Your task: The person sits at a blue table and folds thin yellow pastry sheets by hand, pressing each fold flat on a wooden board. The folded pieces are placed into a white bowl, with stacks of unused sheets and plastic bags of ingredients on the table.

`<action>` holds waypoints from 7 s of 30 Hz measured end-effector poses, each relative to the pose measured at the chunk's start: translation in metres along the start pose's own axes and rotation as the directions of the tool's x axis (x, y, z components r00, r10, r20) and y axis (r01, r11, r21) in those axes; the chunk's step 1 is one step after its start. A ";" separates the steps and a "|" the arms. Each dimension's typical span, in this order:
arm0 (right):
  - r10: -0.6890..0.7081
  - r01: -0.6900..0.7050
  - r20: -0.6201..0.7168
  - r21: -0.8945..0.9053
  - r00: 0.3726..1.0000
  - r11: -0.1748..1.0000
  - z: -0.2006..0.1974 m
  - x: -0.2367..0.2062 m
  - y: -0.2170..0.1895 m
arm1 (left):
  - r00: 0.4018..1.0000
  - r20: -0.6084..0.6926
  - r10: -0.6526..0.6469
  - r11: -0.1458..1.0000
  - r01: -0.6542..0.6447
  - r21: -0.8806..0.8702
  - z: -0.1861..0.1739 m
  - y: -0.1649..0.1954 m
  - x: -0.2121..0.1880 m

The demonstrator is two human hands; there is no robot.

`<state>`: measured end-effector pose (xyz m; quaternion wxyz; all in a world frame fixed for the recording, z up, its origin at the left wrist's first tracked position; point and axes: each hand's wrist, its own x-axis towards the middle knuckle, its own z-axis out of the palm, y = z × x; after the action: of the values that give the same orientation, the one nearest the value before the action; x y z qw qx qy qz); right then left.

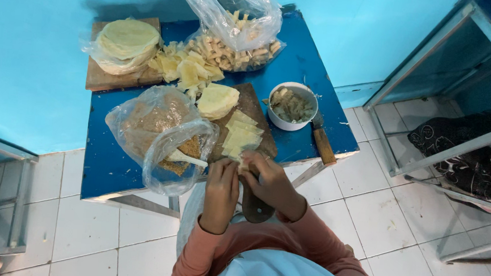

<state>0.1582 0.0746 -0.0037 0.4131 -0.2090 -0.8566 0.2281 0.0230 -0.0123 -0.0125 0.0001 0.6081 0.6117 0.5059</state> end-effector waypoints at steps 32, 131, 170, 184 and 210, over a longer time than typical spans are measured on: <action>-0.039 -0.009 0.219 0.213 0.975 0.977 -0.006 0.016 0.047 | 0.994 0.096 -0.056 0.996 0.062 -0.060 -0.012 -0.007 0.019; -0.316 0.351 0.315 -0.057 0.895 0.935 0.070 0.097 -0.008 | 0.849 -0.503 -0.164 0.908 0.329 0.260 -0.110 -0.014 -0.009; 0.272 -0.286 0.115 0.587 0.955 0.757 0.058 0.092 0.071 | 0.836 -0.224 -0.500 0.866 0.482 -0.133 -0.092 -0.043 -0.018; 0.403 -0.307 0.035 0.708 0.915 0.636 -0.011 0.045 0.100 | 0.946 -0.273 -0.173 0.984 0.181 0.001 -0.046 0.005 -0.009; 0.505 -0.270 -0.225 0.632 0.833 0.727 -0.041 -0.010 0.099 | 0.976 -0.027 -0.217 0.968 0.219 0.125 0.025 -0.005 0.039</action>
<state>0.2139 0.1581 -0.0430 0.5567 -0.2920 -0.5842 0.5133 0.0245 0.0339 -0.0043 0.0129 0.5325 0.7058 0.4670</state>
